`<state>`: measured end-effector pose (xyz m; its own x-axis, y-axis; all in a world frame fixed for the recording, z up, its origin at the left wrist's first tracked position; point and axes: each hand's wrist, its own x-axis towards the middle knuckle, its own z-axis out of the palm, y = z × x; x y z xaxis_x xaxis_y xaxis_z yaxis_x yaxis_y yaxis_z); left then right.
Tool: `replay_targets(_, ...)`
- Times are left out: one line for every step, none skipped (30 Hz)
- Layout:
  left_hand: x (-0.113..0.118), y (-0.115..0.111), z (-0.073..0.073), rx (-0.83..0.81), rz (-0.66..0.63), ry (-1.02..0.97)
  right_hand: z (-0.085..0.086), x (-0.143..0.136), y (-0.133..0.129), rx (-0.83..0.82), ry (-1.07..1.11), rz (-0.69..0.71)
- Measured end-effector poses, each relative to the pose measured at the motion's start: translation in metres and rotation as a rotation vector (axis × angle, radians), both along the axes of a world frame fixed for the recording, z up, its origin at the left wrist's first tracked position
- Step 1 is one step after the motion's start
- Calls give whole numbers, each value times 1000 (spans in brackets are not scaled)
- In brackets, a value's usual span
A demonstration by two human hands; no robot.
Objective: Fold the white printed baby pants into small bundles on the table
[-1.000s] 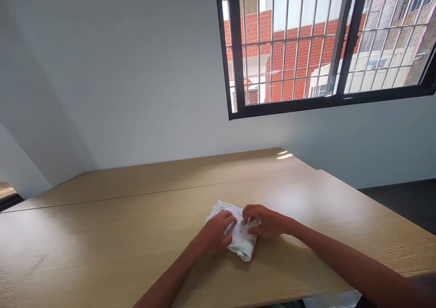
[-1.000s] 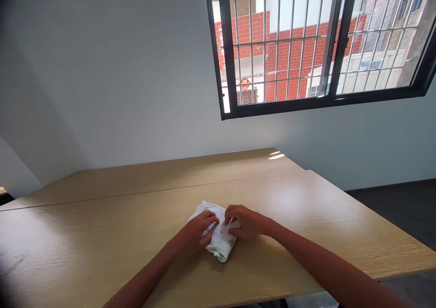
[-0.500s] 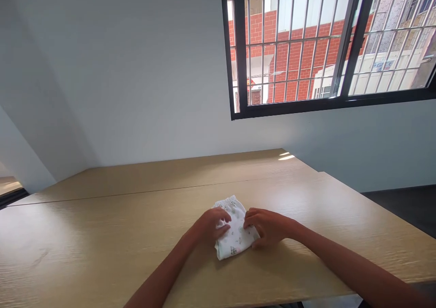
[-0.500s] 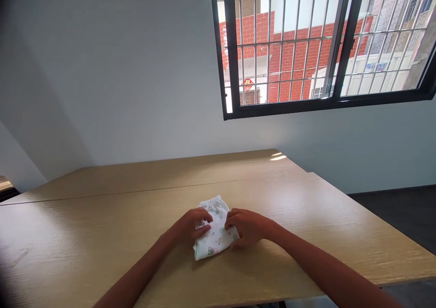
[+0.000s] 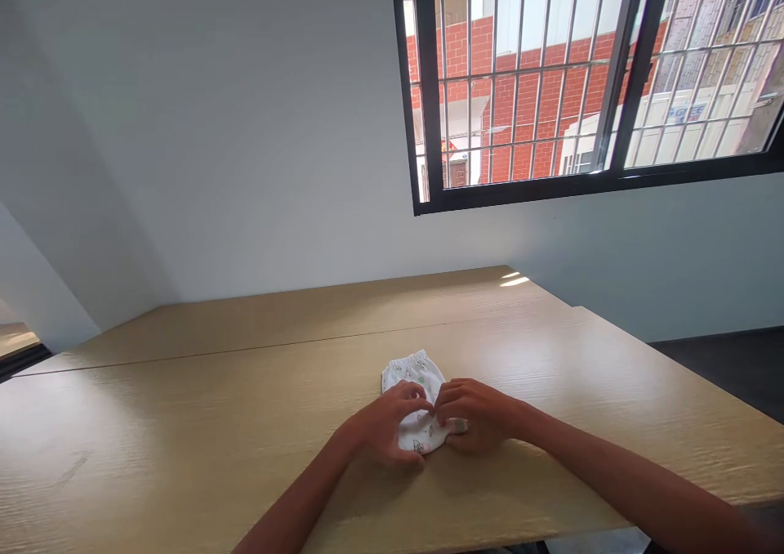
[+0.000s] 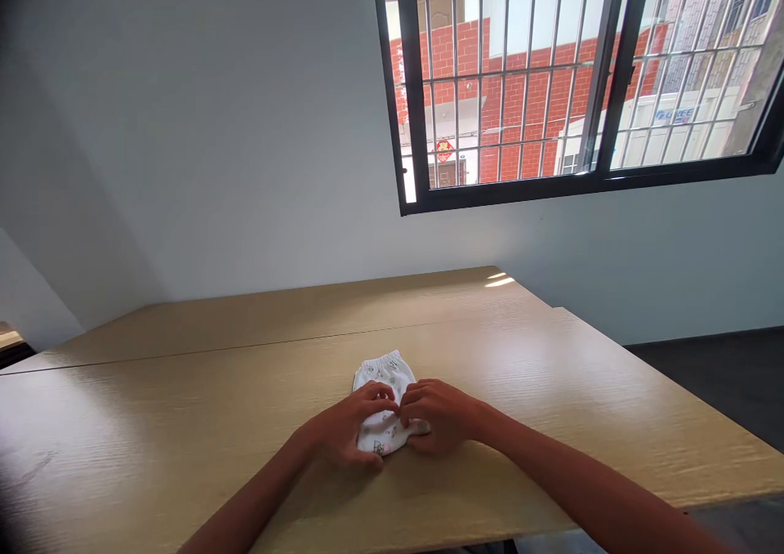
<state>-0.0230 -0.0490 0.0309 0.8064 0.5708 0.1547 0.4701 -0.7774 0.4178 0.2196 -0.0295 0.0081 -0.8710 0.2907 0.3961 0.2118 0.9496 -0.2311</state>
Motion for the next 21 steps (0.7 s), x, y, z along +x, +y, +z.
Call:
replay_targets(0,-1,0,-1,4,-2,1,0,-1,3,4,0)
replay_targets(0,-2,1,-5,8,-4,2,0,-2,3,6,1)
replay_targets(0,-3,3,-9,12,-6,4,-1,-3,1,8,2)
replay_targets(0,-4,4,-11,16,-12,5,-1,-5,-1,8,4)
replay_targets(1,-5,6,-10,18,-19,7,-1,-6,0,6,6)
replay_targets(1,-6,7,-5,17,-27,8,-2,-7,4,1,8)
replay_targets(2,-7,9,1,17,-35,8,-2,-7,12,-4,10)
replay_targets(3,-8,10,8,22,-44,7,-3,-6,23,-6,7)
replay_targets(4,-8,10,13,33,-53,6,-3,-5,37,-7,2)
replay_targets(4,-9,11,14,48,-60,4,-3,-4,53,-9,-7)
replay_targets(5,-9,12,11,69,-66,3,-3,-2,71,-12,-19)
replay_targets(5,-9,12,6,92,-73,1,-3,0,85,-17,-33)
replay_targets(4,-9,13,-1,115,-80,0,-2,2,93,-21,-46)
replay_targets(3,-9,14,-12,133,-87,0,-2,4,90,-21,-56)
replay_targets(1,-9,15,-27,144,-91,-1,-1,6,72,-14,-63)
replay_targets(-1,-9,17,-43,146,-91,0,1,7,39,2,-76)
replay_targets(-4,-9,18,-57,138,-86,0,2,8,-4,25,-95)
replay_targets(-6,-8,19,-67,126,-76,1,4,9,-49,53,-128)
replay_targets(-8,-7,19,-69,116,-64,2,5,10,-91,83,-174)
replay_targets(-10,-6,19,-62,110,-51,2,7,11,-130,111,-221)
replay_targets(-11,-5,19,-48,109,-40,3,8,12,-168,134,-259)
